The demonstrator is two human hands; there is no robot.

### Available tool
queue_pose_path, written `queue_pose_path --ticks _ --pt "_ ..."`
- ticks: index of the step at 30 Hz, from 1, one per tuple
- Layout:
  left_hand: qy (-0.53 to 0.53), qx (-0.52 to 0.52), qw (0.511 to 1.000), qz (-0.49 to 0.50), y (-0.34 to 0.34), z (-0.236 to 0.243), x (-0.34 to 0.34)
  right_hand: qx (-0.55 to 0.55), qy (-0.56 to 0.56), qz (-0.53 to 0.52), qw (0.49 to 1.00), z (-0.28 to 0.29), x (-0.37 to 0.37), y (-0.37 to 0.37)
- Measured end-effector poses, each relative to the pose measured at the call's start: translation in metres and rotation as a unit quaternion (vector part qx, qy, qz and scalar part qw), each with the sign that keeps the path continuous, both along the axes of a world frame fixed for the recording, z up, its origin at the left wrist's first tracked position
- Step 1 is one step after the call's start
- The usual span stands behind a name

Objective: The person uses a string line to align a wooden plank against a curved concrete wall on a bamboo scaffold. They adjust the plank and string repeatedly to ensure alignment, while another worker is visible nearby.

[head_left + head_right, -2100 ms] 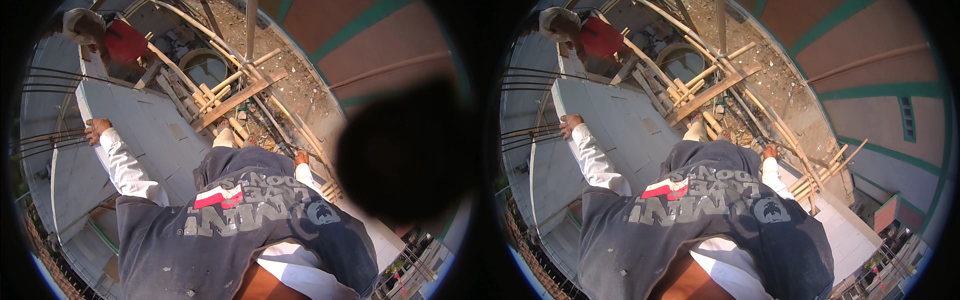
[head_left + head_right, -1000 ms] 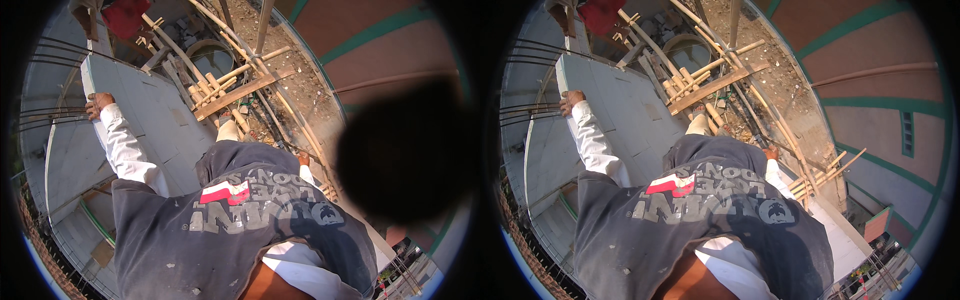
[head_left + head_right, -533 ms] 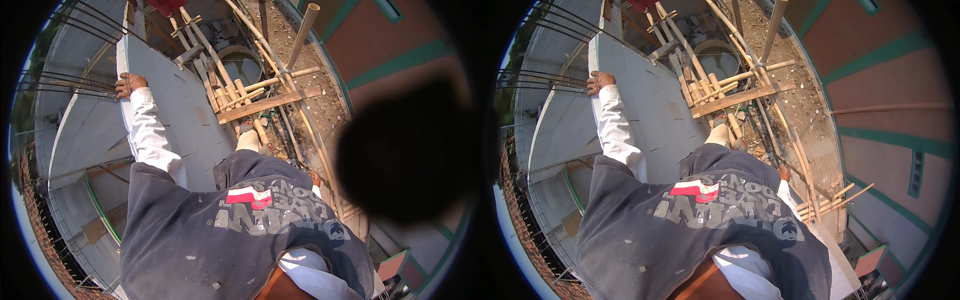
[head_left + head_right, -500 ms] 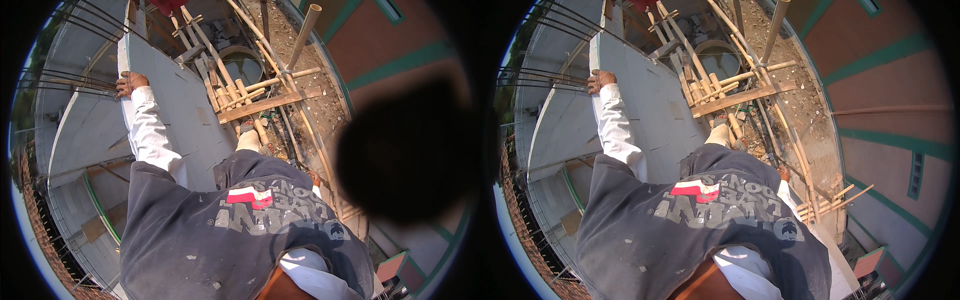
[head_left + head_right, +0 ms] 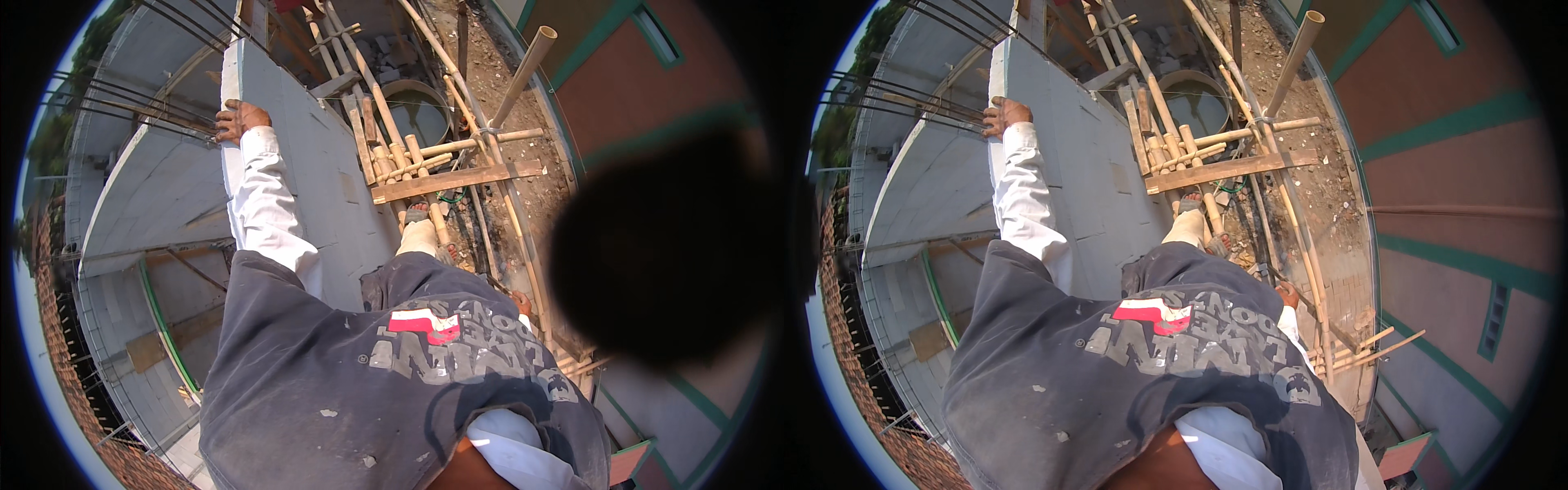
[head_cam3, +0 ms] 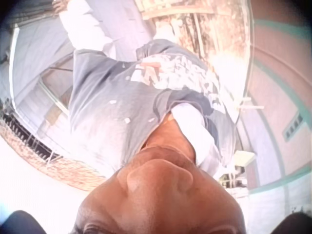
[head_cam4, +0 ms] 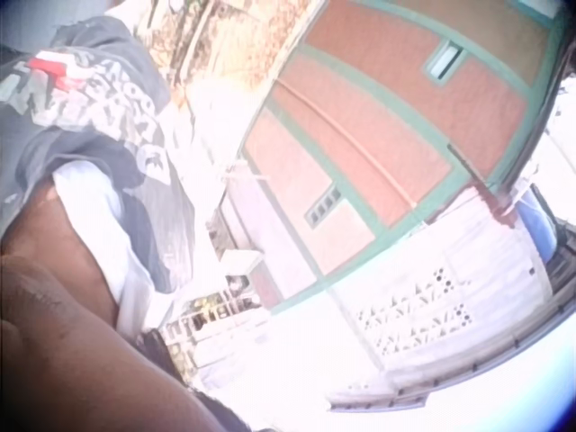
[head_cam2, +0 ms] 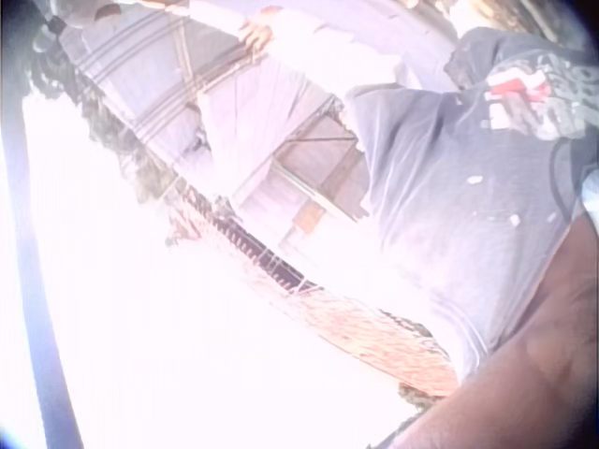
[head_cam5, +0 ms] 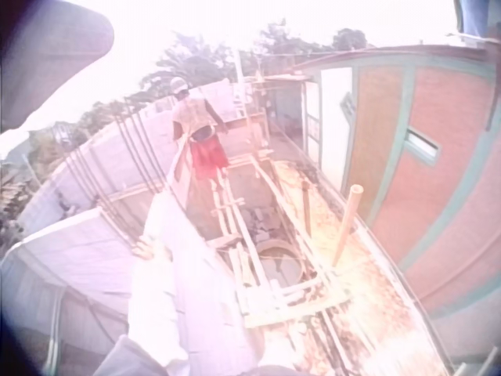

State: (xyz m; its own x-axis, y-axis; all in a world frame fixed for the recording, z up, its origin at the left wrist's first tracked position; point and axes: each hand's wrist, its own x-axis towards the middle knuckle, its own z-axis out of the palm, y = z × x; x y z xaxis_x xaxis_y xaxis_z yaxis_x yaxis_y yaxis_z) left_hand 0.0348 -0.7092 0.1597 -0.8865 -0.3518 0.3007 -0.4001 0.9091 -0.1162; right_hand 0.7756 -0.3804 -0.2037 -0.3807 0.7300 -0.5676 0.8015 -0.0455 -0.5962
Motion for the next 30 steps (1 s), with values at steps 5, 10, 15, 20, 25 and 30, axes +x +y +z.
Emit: queue_pose_path --ticks 5,10,15,20,25,30 --pt "-0.015 0.036 0.999 0.007 -0.002 0.016 0.016 -0.065 0.053 -0.099 0.992 0.039 -0.035 -0.012" --pt "0.105 0.046 0.975 -0.191 0.025 0.018 0.040 -0.134 0.150 -0.172 0.964 0.082 -0.084 0.006" --pt "-0.208 0.441 0.753 -0.441 0.128 -0.021 0.149 -0.136 0.284 -0.172 0.933 0.140 -0.167 0.015" --pt "-0.481 0.388 0.596 -0.512 0.202 -0.084 0.287 -0.130 0.370 -0.072 0.917 0.231 -0.249 0.003" --pt "-0.456 0.553 0.524 -0.459 0.221 -0.086 0.341 -0.080 0.417 0.015 0.905 0.247 -0.279 -0.016" --pt "-0.356 0.581 0.578 -0.449 0.216 -0.096 0.348 -0.063 0.425 0.034 0.902 0.245 -0.280 -0.024"
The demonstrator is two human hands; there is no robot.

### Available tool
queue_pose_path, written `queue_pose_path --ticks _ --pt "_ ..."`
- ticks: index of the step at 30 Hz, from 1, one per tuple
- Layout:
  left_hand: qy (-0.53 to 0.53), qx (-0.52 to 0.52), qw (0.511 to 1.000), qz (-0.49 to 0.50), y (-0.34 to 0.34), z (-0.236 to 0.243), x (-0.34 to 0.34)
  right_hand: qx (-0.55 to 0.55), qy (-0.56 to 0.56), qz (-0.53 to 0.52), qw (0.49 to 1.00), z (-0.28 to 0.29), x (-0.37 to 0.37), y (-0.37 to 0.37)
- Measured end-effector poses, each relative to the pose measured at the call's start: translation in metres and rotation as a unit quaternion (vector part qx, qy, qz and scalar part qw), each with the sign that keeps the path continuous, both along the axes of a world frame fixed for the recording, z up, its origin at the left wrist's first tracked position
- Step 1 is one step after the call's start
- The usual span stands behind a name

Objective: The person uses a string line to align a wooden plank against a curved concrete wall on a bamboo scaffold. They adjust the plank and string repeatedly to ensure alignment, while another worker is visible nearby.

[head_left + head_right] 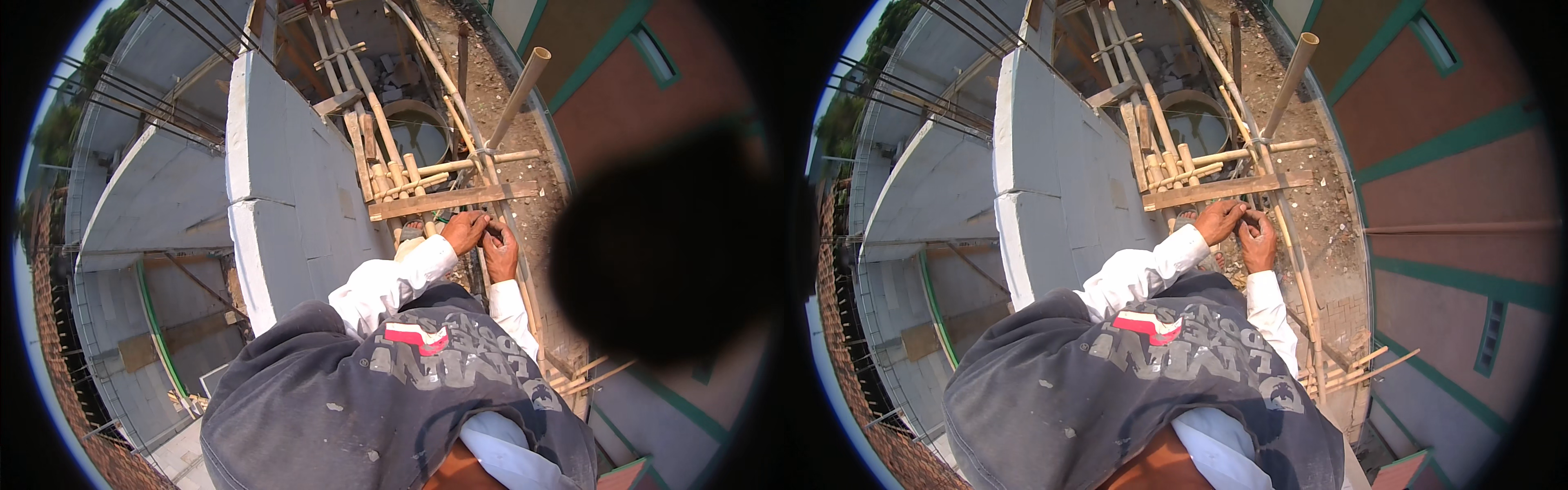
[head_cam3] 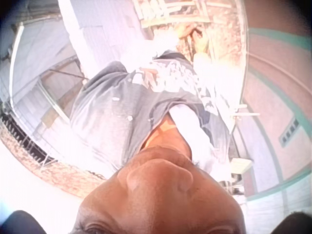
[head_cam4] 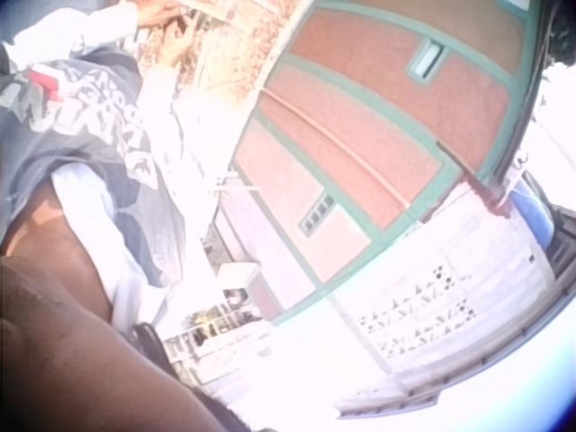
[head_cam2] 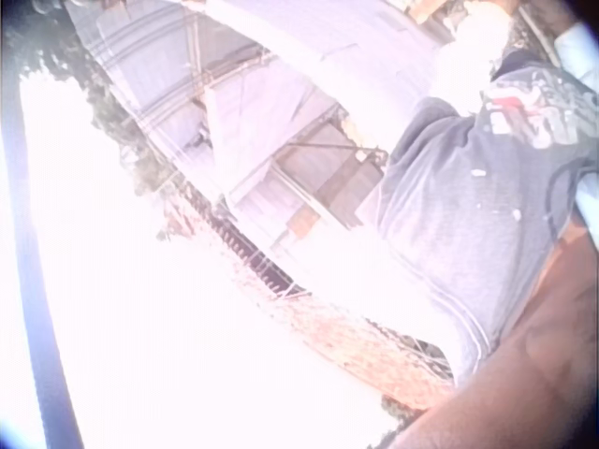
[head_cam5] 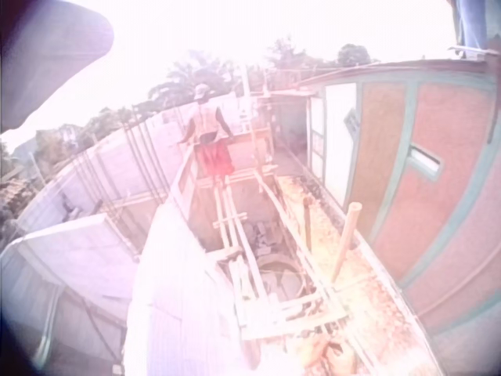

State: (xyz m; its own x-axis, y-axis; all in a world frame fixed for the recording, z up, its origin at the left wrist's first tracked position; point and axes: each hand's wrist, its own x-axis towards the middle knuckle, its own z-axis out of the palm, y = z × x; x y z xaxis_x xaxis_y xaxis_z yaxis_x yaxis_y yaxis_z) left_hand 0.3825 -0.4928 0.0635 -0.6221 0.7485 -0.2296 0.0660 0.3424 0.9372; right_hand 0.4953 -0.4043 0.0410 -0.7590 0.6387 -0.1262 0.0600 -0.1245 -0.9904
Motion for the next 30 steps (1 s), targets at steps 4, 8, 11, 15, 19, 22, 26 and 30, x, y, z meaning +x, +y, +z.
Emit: queue_pose_path --ticks 4,8,11,15,19,22,26,30 --pt "0.046 -0.007 0.999 0.021 -0.012 0.002 -0.003 0.134 -0.096 0.099 0.981 -0.005 -0.007 0.005" --pt "0.016 0.016 0.999 0.035 -0.020 0.009 -0.003 0.082 -0.101 0.131 0.983 -0.008 -0.011 -0.004" --pt "-0.057 0.022 0.997 0.046 -0.028 0.016 -0.015 0.131 -0.080 0.160 0.975 0.014 -0.015 -0.010" --pt "-0.151 0.071 0.981 0.093 -0.041 -0.016 -0.032 0.198 -0.080 0.163 0.963 0.043 -0.031 -0.030" --pt "-0.194 0.084 0.972 0.106 -0.041 -0.018 -0.036 0.240 -0.064 0.162 0.955 0.044 -0.031 -0.031" --pt "-0.214 0.067 0.966 0.127 -0.035 -0.005 -0.038 0.180 -0.071 0.171 0.966 0.048 -0.036 -0.029" --pt "-0.143 0.053 0.980 0.128 -0.033 0.004 -0.044 0.197 -0.058 0.160 0.966 0.051 -0.039 -0.027" --pt "-0.159 0.078 0.970 0.165 -0.032 0.000 -0.047 0.199 -0.065 0.139 0.968 0.048 -0.045 -0.030"
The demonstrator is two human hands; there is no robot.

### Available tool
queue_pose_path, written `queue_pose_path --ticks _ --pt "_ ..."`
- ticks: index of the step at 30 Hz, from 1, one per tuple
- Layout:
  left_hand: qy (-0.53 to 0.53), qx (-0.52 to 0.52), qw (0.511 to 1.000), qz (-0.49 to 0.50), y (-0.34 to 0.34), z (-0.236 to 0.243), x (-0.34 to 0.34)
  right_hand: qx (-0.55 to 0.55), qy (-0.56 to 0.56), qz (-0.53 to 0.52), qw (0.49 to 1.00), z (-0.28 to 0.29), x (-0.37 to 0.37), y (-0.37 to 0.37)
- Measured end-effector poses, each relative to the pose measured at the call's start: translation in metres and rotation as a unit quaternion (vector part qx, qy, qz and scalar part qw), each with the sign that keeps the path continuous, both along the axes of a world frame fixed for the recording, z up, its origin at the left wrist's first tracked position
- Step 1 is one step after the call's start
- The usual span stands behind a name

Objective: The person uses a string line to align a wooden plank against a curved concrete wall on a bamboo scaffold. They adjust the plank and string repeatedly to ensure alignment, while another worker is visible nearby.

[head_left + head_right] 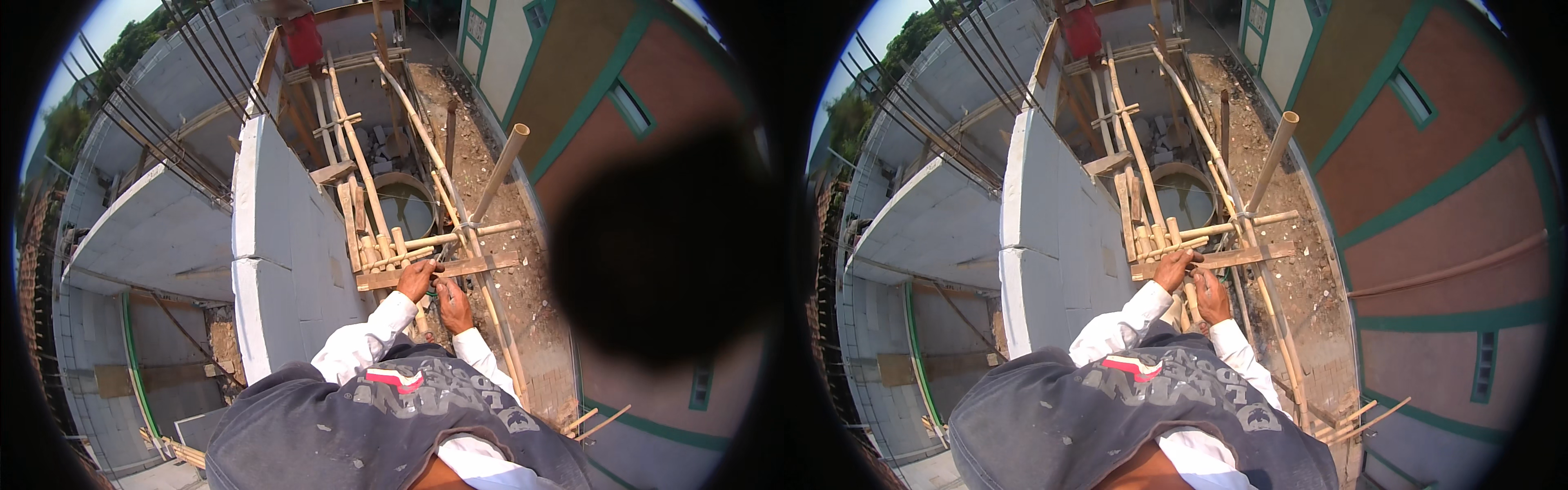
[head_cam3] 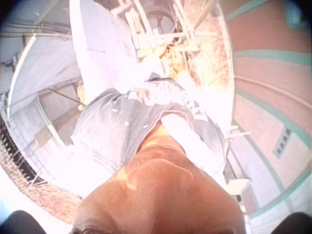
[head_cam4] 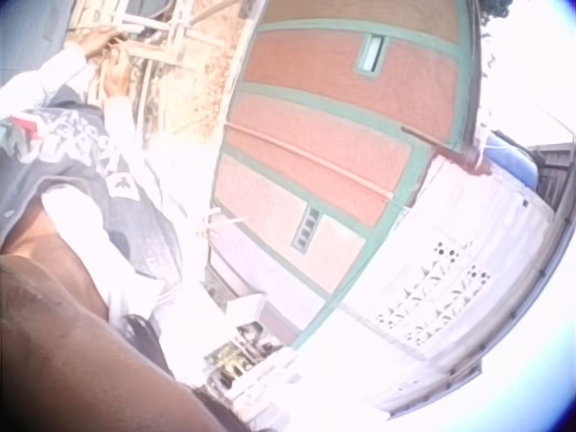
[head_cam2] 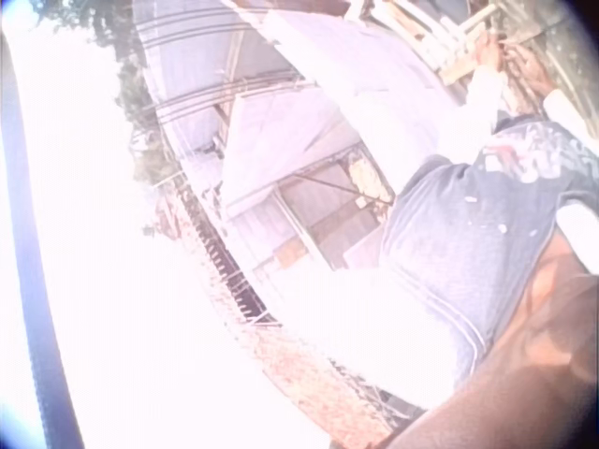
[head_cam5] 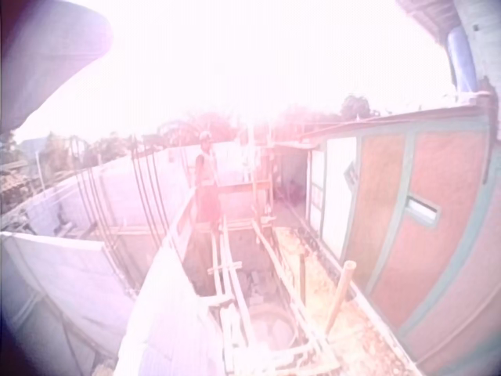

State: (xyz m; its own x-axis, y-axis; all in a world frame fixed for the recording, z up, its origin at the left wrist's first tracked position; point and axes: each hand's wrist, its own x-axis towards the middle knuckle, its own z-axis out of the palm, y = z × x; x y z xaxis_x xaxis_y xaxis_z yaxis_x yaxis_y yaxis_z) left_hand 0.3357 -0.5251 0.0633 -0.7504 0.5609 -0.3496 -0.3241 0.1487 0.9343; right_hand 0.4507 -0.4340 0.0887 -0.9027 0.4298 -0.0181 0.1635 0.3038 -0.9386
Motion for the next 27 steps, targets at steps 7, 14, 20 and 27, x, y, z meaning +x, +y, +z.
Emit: queue_pose_path --ticks 7,14,20,27 --pt "-0.044 0.017 0.999 0.023 0.007 -0.003 0.002 0.020 0.022 -0.020 0.999 0.001 -0.004 0.001" --pt "-0.025 0.011 0.999 -0.021 0.004 -0.015 -0.008 -0.037 0.047 0.002 0.998 -0.002 -0.007 0.004" --pt "0.016 -0.153 0.970 -0.188 -0.024 0.015 -0.027 -0.214 0.018 -0.039 0.976 -0.053 0.012 0.014" --pt "0.231 -0.197 0.951 0.052 -0.089 0.055 -0.089 -0.138 -0.072 -0.163 0.974 -0.132 0.083 0.063"
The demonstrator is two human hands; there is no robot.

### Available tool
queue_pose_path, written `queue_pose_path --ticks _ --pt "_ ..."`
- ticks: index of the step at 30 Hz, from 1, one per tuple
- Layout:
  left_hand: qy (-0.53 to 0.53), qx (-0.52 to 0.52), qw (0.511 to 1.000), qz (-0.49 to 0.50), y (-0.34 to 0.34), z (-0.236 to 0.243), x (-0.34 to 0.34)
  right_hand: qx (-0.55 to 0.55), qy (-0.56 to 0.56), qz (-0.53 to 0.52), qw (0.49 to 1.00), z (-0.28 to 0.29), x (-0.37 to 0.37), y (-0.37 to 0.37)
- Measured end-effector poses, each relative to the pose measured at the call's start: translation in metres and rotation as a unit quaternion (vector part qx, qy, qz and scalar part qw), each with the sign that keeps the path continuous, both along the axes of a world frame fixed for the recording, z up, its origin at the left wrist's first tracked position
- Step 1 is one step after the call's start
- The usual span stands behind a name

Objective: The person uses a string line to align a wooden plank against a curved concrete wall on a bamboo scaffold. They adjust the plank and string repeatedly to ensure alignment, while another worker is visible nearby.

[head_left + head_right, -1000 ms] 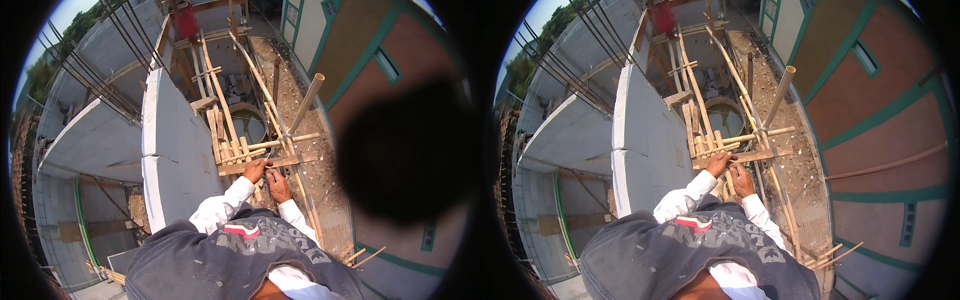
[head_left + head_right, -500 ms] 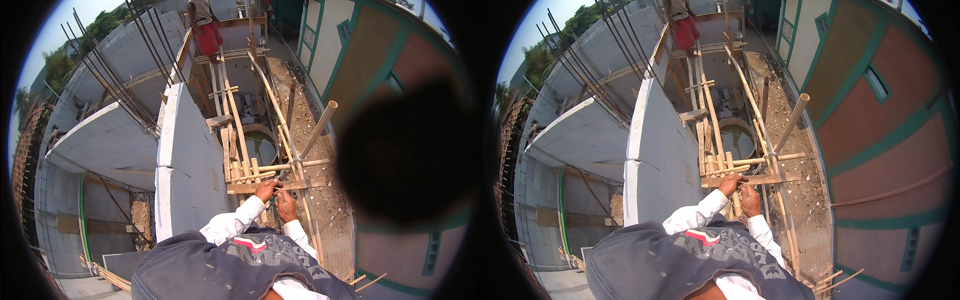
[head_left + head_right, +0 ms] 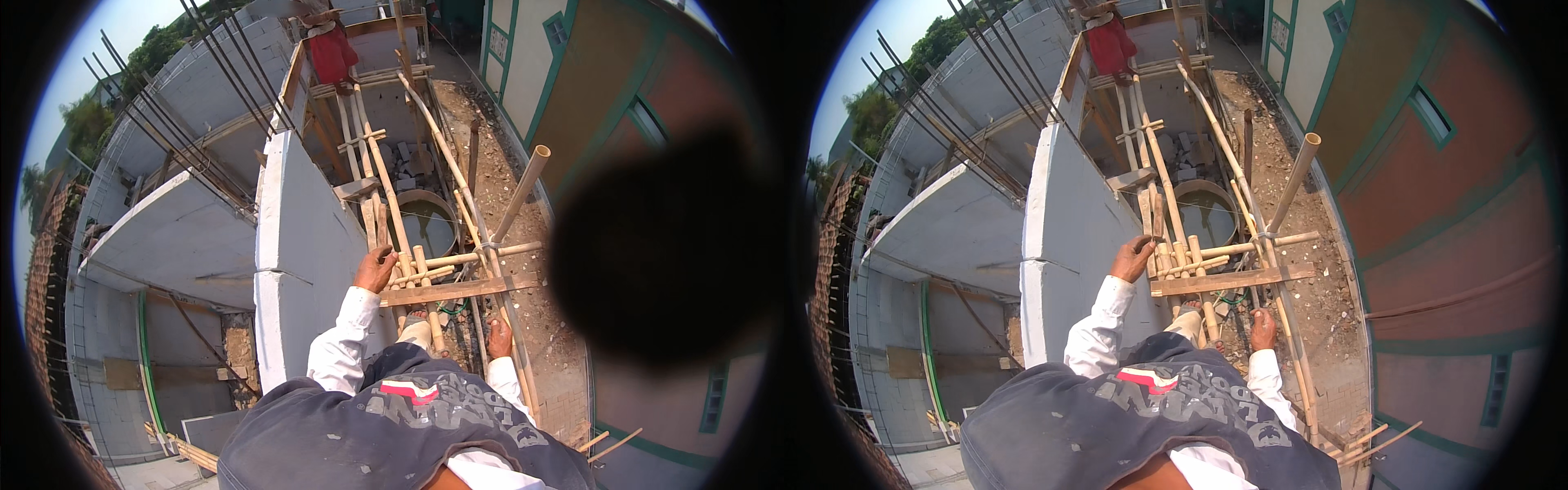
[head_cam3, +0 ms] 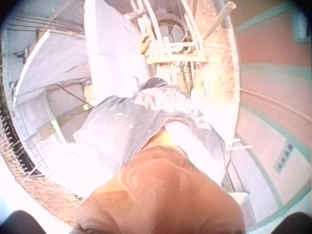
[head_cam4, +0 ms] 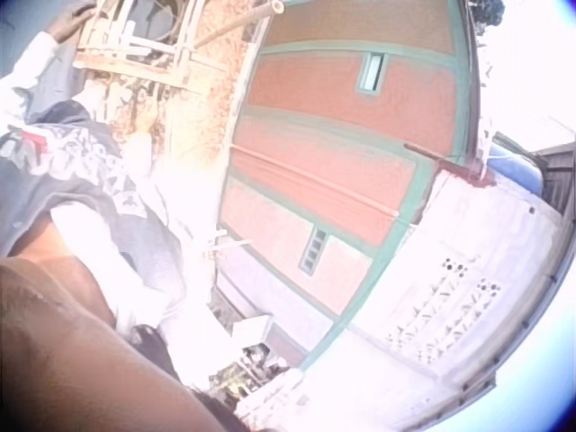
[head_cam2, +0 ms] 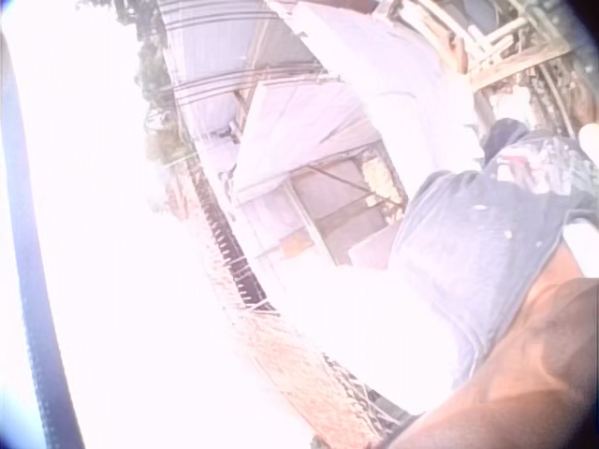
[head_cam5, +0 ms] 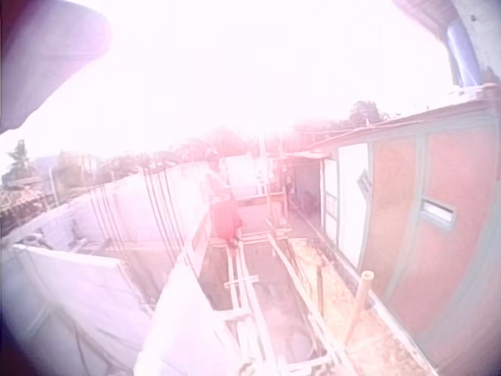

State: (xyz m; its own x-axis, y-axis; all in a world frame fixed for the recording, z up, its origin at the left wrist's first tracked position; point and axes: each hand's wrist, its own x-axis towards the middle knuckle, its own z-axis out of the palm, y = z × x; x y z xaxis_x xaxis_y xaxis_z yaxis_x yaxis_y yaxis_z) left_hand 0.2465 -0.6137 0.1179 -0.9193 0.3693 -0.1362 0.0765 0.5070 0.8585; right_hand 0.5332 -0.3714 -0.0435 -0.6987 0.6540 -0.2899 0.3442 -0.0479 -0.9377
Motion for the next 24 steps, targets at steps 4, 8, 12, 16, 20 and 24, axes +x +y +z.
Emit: queue_pose_path --ticks 4,8,12,16,20,24 --pt "0.326 -0.145 0.923 0.143 -0.052 0.066 -0.032 0.004 -0.040 -0.047 0.998 -0.058 0.032 0.026" --pt "0.408 -0.337 0.819 0.221 -0.095 0.092 -0.050 -0.098 -0.142 -0.144 0.974 -0.092 0.094 0.033" --pt "0.346 -0.432 0.782 0.286 -0.115 0.105 -0.053 -0.150 -0.255 -0.205 0.933 -0.118 0.146 0.005" --pt "0.316 -0.464 0.768 0.309 -0.149 0.088 -0.062 -0.196 -0.303 -0.200 0.911 -0.129 0.175 -0.032" --pt "0.273 -0.492 0.761 0.324 -0.163 0.062 -0.071 -0.189 -0.316 -0.200 0.908 -0.152 0.201 -0.042" --pt "0.209 -0.528 0.755 0.330 -0.181 0.056 -0.075 -0.173 -0.305 -0.148 0.925 -0.122 0.175 -0.054"
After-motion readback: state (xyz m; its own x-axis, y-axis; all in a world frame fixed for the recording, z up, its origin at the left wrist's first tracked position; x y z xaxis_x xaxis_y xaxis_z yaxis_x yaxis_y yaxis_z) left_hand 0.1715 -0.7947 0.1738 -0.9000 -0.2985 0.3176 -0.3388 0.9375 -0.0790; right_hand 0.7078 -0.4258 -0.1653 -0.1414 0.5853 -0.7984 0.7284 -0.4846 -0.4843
